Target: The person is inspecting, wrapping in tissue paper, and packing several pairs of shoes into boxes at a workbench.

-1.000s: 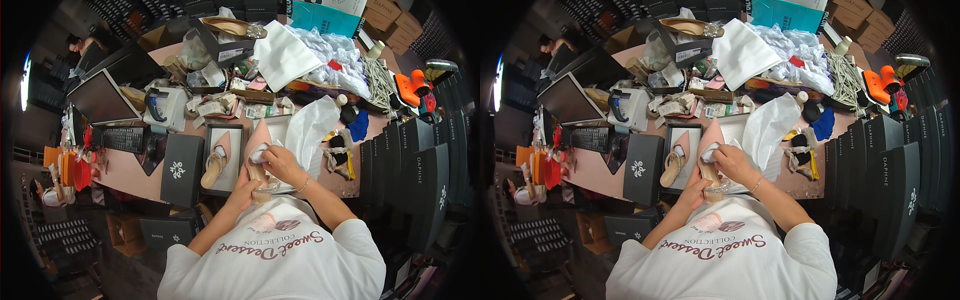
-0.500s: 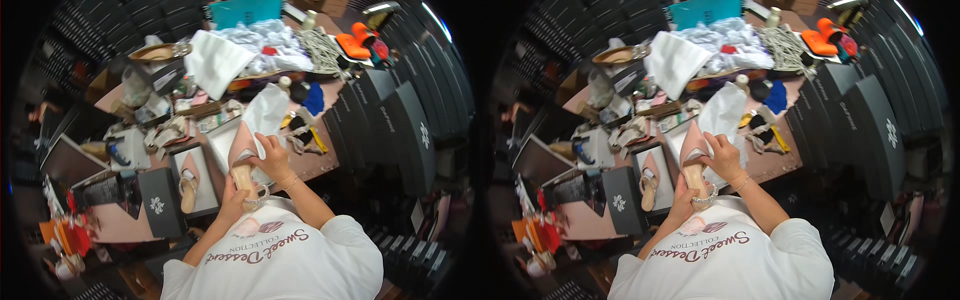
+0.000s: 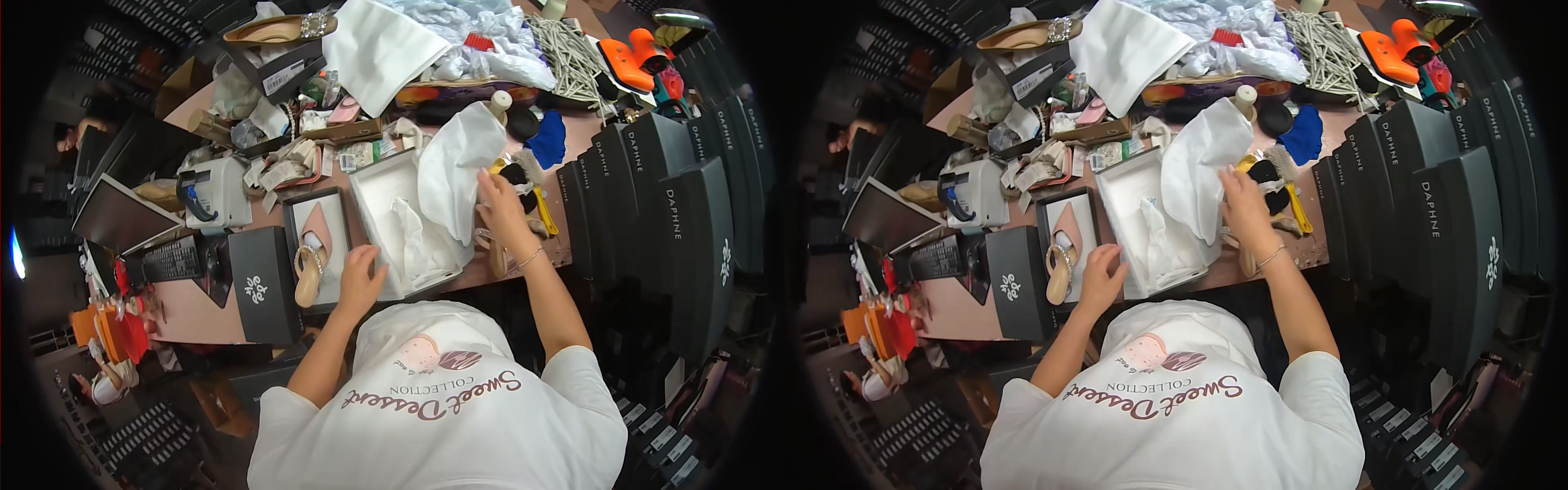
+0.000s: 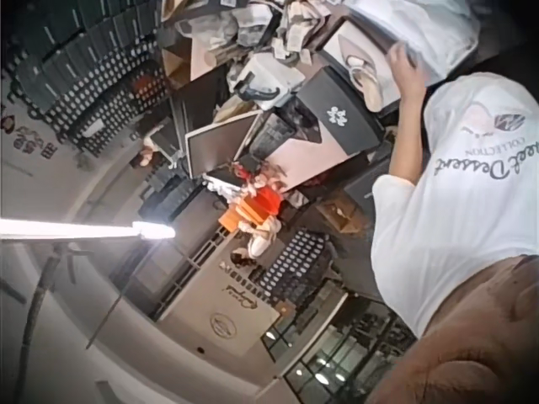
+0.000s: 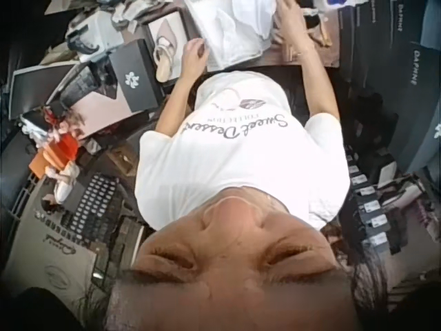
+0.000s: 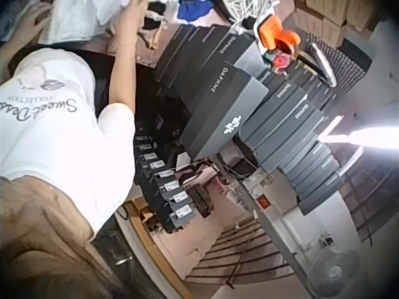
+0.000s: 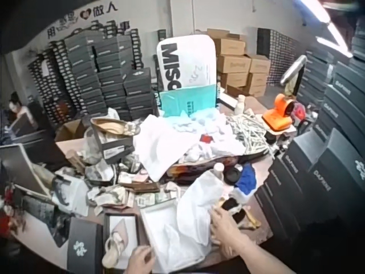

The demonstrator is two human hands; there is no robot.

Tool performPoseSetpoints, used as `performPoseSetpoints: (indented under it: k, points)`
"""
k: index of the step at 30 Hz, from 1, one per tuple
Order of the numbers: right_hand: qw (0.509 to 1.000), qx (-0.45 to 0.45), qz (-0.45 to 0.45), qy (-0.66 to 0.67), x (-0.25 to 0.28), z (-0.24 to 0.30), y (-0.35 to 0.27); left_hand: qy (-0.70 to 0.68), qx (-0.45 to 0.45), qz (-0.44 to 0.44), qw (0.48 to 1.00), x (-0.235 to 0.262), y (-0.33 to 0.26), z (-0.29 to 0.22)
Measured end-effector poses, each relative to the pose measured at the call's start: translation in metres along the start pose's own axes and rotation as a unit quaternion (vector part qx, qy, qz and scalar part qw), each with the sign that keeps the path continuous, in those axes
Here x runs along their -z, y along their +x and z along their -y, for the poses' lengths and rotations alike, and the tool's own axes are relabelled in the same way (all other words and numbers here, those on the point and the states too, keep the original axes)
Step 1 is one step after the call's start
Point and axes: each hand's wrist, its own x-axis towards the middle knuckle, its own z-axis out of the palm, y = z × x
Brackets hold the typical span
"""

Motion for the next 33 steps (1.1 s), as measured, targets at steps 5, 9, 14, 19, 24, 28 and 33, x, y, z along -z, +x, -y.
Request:
performPoseSetpoints:
  k: [5,9,14,19,24,28,33]
  points:
    - [0.938,0.14,0.317,-0.003,-0.063,0.083,-0.023,0.165,0.052,-0.168,0.97,0.037,-0.011,0.047]
    - [0.949,0.116,0.294,-0.015,-0.076,0.07,0.001,0.182,0.196,-0.036,0.963,0.074,-0.033,0.096]
    - [0.976,0.167,0.127,0.062,-0.068,0.083,0.072,0.143,0.271,-0.056,0.95,0.071,-0.03,0.108]
    - [0.957,0.169,0.142,-0.188,-0.158,0.048,0.038,0.008,0.339,-0.075,0.938,0.053,-0.031,0.138]
    - [0.95,0.109,0.278,-0.09,-0.079,0.092,0.016,-0.364,0.385,-0.036,0.847,0.032,-0.049,0.162]
    - [0.924,0.062,0.366,-0.097,-0.108,0.069,-0.036,-0.454,0.329,-0.09,0.823,0.043,-0.05,0.137]
    - [0.97,0.013,0.237,-0.05,-0.147,0.057,-0.062,-0.75,0.328,-0.107,0.564,0.07,-0.053,0.059]
